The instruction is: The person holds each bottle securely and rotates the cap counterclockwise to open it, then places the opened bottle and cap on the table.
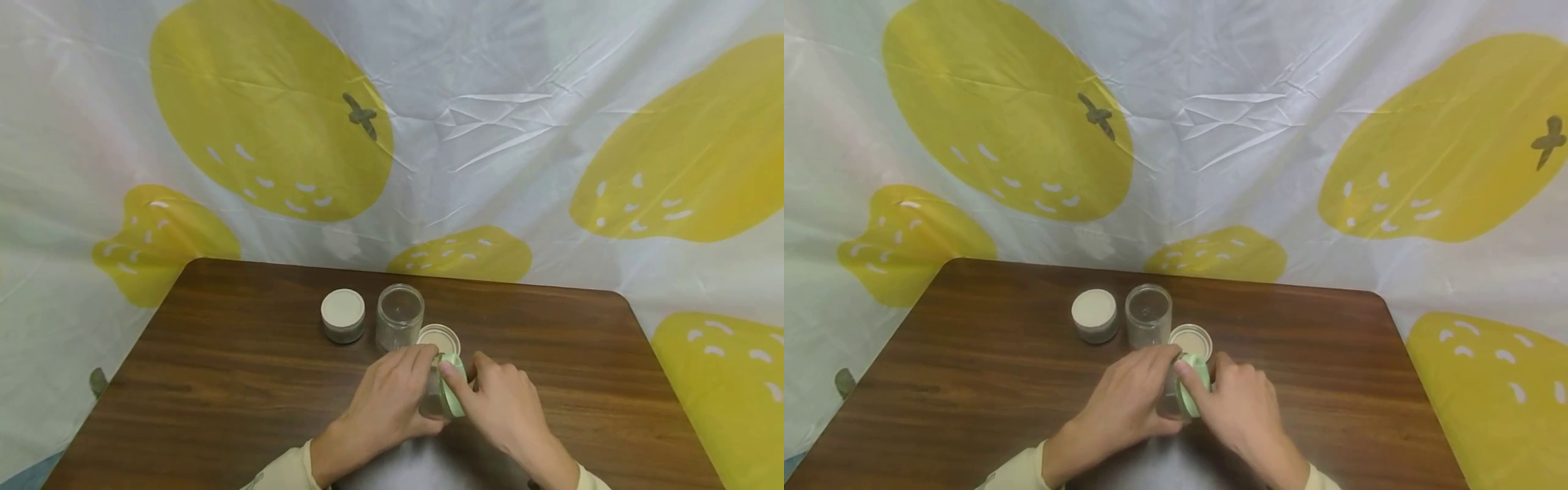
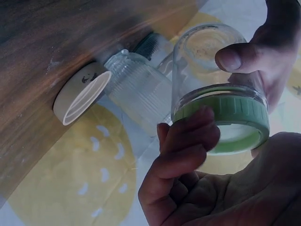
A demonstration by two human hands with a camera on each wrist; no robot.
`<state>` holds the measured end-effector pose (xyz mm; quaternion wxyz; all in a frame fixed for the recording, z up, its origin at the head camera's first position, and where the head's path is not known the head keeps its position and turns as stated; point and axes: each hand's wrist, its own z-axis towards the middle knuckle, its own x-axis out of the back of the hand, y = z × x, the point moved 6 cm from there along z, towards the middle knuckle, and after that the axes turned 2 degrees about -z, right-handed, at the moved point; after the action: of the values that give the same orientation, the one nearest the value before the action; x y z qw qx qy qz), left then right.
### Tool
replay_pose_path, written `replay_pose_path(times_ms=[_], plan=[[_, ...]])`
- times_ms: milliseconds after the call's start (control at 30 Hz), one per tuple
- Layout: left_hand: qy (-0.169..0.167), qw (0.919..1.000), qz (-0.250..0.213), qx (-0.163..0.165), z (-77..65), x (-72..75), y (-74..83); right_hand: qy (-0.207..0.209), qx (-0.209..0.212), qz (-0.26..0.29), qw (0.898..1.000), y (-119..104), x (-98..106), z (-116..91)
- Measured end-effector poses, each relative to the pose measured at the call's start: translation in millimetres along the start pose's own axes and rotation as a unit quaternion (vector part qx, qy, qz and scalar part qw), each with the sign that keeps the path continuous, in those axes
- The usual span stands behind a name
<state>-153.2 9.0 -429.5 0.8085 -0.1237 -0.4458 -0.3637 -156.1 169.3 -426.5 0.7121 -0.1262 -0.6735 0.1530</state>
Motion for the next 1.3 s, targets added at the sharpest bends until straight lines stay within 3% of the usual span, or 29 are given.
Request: replay_pose_path(times_ms=[333, 1033, 1300], plan=[[-0.006, 1.0, -0.003, 0.0, 0.2, -0.2, 0.4, 0.045, 0.056, 0.024, 0.997, -2.7, -1.4, -4.0], [-0.033, 0.9989, -0.029, 0.015, -2.7, -2.9, -2.8, 0.073, 0.13, 0.036, 0.988, -2.1, -2.6, -11.2], [-0.031, 0.999, -0.028, 0.015, -3.4, -2.9, -4.1, 0.061, 0.129, 0.036, 0.989, -3.5, -3.5, -12.0]])
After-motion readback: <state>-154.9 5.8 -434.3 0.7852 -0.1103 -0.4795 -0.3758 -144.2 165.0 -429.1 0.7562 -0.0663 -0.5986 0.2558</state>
